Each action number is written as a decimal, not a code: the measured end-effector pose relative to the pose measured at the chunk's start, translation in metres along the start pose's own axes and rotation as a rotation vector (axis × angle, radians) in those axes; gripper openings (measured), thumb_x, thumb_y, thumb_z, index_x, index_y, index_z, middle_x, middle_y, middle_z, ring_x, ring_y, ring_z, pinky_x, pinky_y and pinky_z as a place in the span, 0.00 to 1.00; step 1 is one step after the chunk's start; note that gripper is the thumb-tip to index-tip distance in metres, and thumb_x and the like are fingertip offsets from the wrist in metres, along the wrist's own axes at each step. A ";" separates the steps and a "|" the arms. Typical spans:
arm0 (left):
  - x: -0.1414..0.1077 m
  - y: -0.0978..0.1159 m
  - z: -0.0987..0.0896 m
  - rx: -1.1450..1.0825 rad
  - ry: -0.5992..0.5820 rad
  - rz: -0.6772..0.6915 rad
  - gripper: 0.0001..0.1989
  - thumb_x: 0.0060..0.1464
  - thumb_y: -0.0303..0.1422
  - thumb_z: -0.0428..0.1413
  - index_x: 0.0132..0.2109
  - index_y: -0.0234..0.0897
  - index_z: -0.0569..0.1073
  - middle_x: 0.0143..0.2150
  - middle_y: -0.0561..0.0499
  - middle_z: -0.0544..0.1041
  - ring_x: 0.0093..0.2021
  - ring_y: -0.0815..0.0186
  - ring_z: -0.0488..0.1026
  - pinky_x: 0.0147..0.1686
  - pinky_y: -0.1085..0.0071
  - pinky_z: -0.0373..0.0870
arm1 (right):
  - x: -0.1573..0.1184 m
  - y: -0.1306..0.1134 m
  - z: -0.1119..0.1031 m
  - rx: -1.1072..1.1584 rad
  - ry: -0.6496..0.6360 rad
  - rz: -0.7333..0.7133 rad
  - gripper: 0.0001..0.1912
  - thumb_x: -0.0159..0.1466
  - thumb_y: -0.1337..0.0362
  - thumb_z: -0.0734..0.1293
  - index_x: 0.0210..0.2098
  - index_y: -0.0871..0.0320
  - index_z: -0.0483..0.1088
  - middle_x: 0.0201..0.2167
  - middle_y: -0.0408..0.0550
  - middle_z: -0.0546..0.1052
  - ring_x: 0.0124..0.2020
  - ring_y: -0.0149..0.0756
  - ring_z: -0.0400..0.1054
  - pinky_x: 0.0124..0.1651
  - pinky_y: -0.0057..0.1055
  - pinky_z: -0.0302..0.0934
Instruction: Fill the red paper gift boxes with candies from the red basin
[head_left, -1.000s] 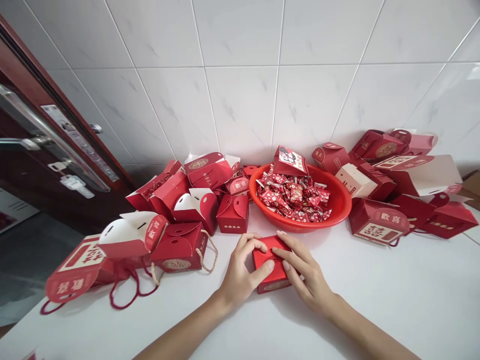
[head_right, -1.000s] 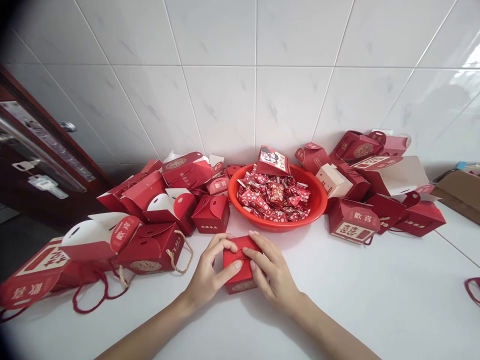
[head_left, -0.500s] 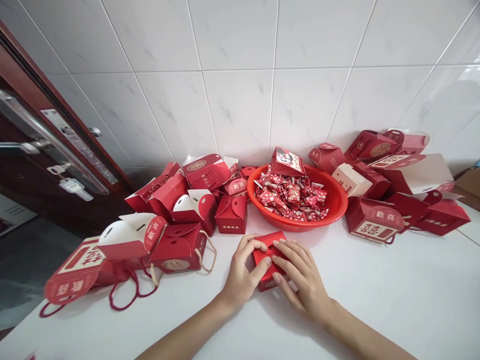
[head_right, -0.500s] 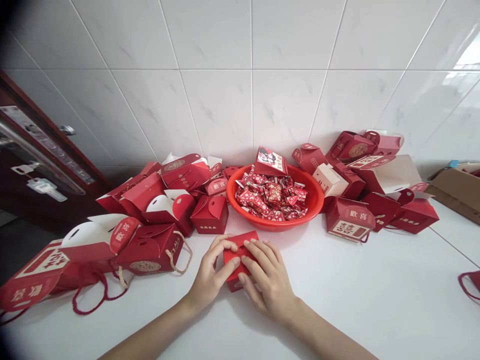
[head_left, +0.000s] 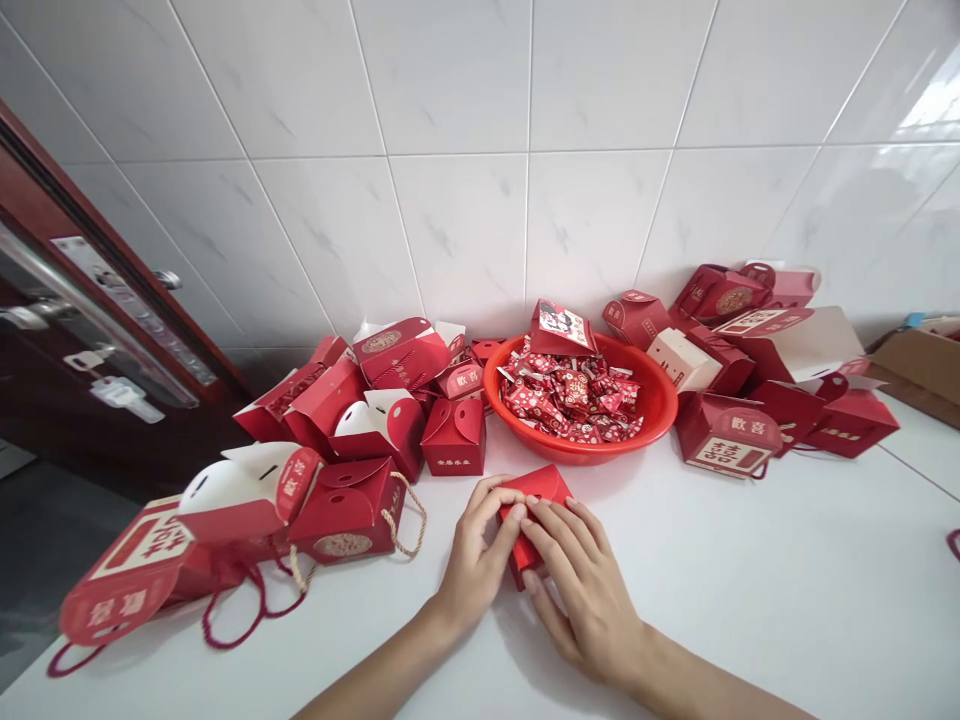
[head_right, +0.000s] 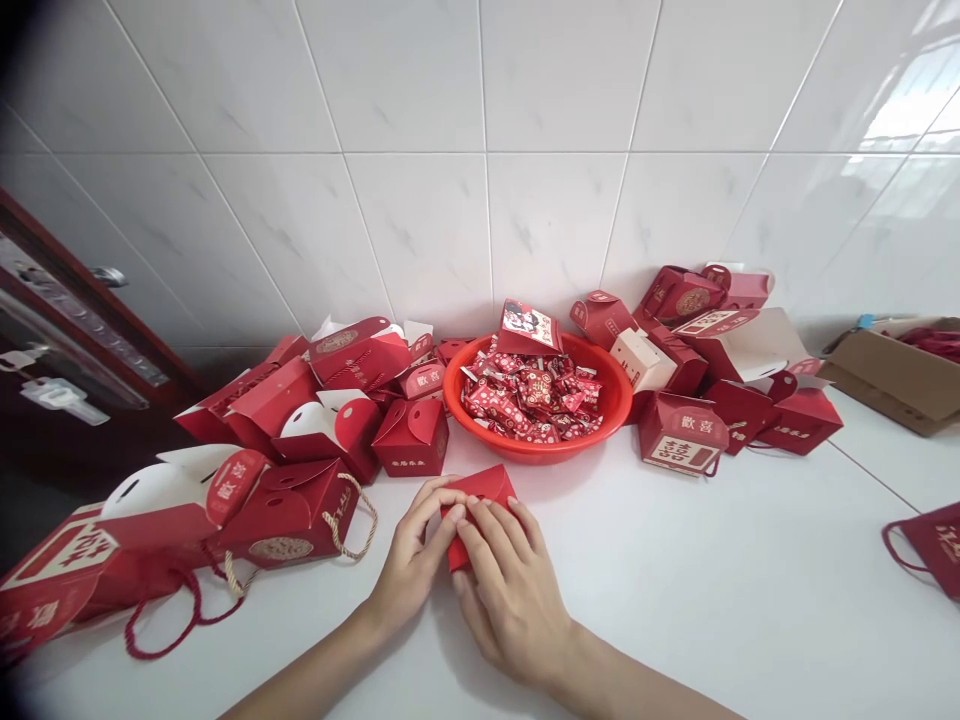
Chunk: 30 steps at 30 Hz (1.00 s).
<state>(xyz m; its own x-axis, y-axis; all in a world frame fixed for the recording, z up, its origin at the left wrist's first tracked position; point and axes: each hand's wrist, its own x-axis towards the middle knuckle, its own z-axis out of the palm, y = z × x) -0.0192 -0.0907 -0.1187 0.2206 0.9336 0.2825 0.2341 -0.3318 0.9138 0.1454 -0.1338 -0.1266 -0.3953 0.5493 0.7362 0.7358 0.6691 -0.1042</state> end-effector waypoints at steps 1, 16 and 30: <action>-0.001 0.000 -0.001 -0.015 -0.010 -0.007 0.15 0.69 0.43 0.49 0.45 0.41 0.77 0.50 0.46 0.76 0.55 0.58 0.72 0.58 0.62 0.68 | 0.000 -0.001 -0.001 -0.008 -0.004 0.006 0.20 0.70 0.65 0.62 0.60 0.64 0.66 0.57 0.63 0.78 0.60 0.49 0.71 0.62 0.50 0.62; -0.011 -0.009 -0.002 -0.178 -0.164 -0.213 0.26 0.63 0.52 0.53 0.61 0.42 0.69 0.64 0.39 0.70 0.64 0.48 0.68 0.63 0.51 0.64 | -0.076 0.068 -0.086 -0.579 0.247 0.434 0.06 0.68 0.62 0.65 0.41 0.57 0.71 0.47 0.60 0.82 0.49 0.58 0.73 0.58 0.60 0.58; -0.011 0.000 0.000 -0.035 -0.288 -0.243 0.23 0.64 0.51 0.50 0.59 0.44 0.69 0.63 0.40 0.69 0.59 0.50 0.71 0.57 0.52 0.69 | -0.147 0.178 -0.198 -0.853 0.446 1.016 0.12 0.59 0.56 0.61 0.33 0.54 0.73 0.36 0.66 0.80 0.51 0.72 0.70 0.55 0.68 0.55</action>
<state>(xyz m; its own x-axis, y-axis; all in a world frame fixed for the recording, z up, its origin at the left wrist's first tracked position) -0.0213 -0.1009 -0.1218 0.4209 0.9065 -0.0329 0.2814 -0.0960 0.9548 0.4435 -0.1947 -0.1210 0.5932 0.2927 0.7499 0.7583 -0.5159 -0.3985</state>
